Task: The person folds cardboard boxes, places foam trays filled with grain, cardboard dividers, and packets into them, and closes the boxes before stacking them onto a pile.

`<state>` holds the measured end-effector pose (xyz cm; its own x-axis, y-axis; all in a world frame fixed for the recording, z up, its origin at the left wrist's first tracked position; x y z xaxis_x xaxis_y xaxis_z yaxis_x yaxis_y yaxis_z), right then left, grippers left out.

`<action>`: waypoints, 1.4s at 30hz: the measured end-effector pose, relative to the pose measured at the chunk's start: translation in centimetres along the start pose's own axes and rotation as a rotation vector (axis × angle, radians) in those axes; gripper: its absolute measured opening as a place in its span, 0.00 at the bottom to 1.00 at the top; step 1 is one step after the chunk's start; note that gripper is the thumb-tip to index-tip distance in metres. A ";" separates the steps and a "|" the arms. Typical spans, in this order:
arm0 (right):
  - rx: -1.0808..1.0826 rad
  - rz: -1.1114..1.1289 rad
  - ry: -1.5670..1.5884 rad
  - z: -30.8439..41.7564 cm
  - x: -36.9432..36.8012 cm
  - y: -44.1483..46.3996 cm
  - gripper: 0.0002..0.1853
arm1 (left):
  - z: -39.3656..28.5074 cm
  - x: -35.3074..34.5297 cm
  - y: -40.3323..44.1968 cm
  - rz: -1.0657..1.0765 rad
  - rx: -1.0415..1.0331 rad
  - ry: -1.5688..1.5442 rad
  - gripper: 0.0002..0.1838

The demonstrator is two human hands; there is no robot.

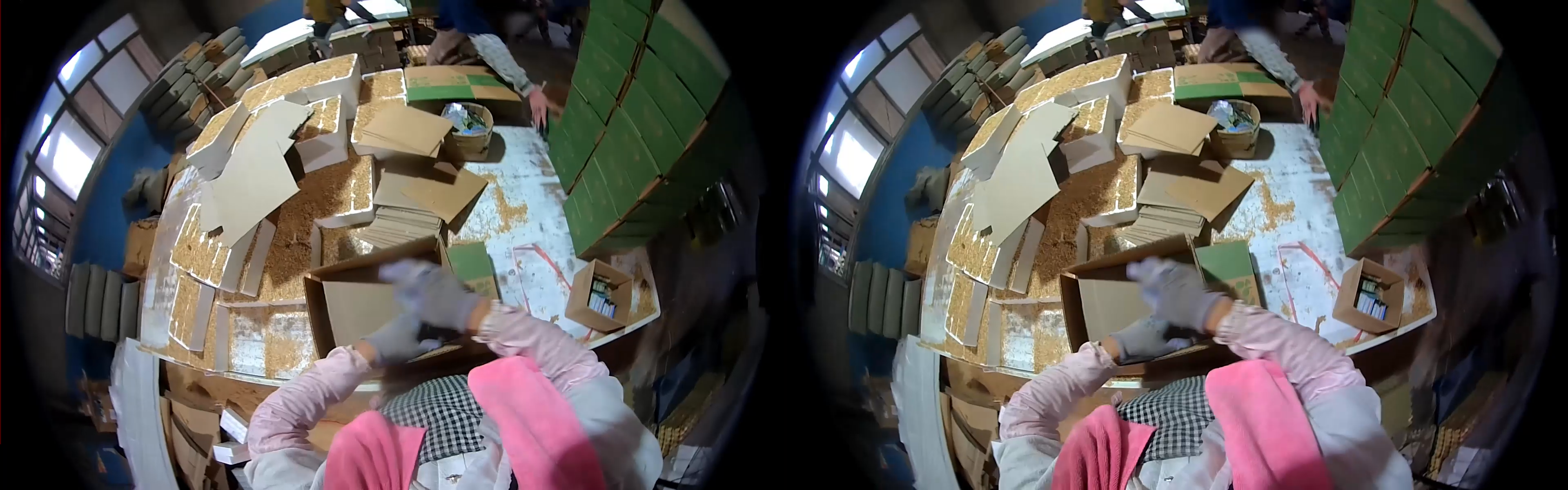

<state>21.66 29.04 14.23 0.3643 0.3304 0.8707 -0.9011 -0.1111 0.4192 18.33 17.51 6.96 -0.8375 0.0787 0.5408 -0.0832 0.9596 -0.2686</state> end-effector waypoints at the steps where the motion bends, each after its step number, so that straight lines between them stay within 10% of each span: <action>1: -0.148 0.589 -0.070 0.0 -3.8 0.4 0.20 | 0.8 -0.1 -0.2 0.118 0.002 -0.096 0.25; 2: 0.261 0.835 -0.245 -0.3 -6.4 0.1 0.21 | 0.0 1.9 -1.5 0.116 0.106 -0.044 0.26; 3: -0.150 0.719 -0.033 -1.4 -6.0 0.0 0.21 | -1.8 4.5 -3.6 0.114 0.211 0.010 0.27; 5: -0.124 0.762 0.038 -2.0 -5.0 0.2 0.24 | -1.9 8.5 -6.7 -0.205 0.354 0.448 0.25; 8: -0.206 0.404 0.252 -1.5 0.1 -0.4 0.27 | 3.6 6.7 -7.0 -0.128 0.339 0.934 0.20; 12: -0.602 0.059 0.250 -5.9 8.5 -1.8 0.25 | -2.2 10.7 -10.5 -0.483 -0.071 0.348 0.14; 15: -0.433 0.342 0.314 -8.2 -0.8 -4.7 0.26 | 5.2 12.7 -15.7 -1.022 -0.015 0.073 0.36; 18: -0.289 0.431 0.088 -3.5 -5.0 -4.1 0.35 | 13.1 7.3 -12.0 -0.441 0.582 -0.731 0.45; 22: -0.663 0.329 0.250 -6.4 -6.2 -6.6 0.53 | 12.7 3.9 -7.7 -0.775 0.216 -0.740 0.52; 24: -0.987 0.512 0.252 -6.6 -11.5 -10.3 0.58 | 14.1 3.5 -7.4 -0.730 0.025 -0.815 0.35; 27: -0.836 0.020 0.932 -2.9 -7.2 -7.9 0.61 | 8.7 5.8 -10.1 -0.848 0.270 -0.488 0.43; 28: -0.925 0.003 1.007 -2.4 -6.1 -7.9 0.60 | 11.1 4.5 -10.1 -0.674 0.294 -0.942 0.43; 30: -1.079 -0.038 1.162 -2.6 -3.9 -8.2 0.58 | 3.4 8.3 -11.2 -0.358 0.767 -0.762 0.42; 34: -0.734 -0.394 1.036 -6.9 9.5 -6.6 0.28 | 7.7 14.7 -2.1 -0.666 -0.079 -0.739 0.27; 37: -0.426 -0.542 0.765 -12.7 25.2 -6.6 0.17 | -1.9 22.8 6.3 -0.853 -0.532 -0.921 0.14; 38: -0.625 -0.460 0.276 -10.1 34.7 -6.8 0.23 | -7.8 25.7 8.7 -0.870 -0.644 -0.950 0.16; 42: -0.346 -1.371 -0.535 -14.3 53.5 -14.4 0.51 | -30.6 32.3 16.1 -0.773 -1.122 -0.950 0.23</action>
<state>50.79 61.68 51.09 0.9156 -0.3861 -0.1126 0.2159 0.2358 0.9475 6.49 43.77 44.46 -0.8303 -0.2552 -0.4955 -0.5566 0.4284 0.7118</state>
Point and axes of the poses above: each hand's wrist, its own y-axis towards the middle knuckle, its own x-axis out of the back of the hand, z = x × y, the point moved 4 cm from there along y, towards the middle knuckle, and after that the axes turned 5 degrees about -y, right-handed, at the moved point
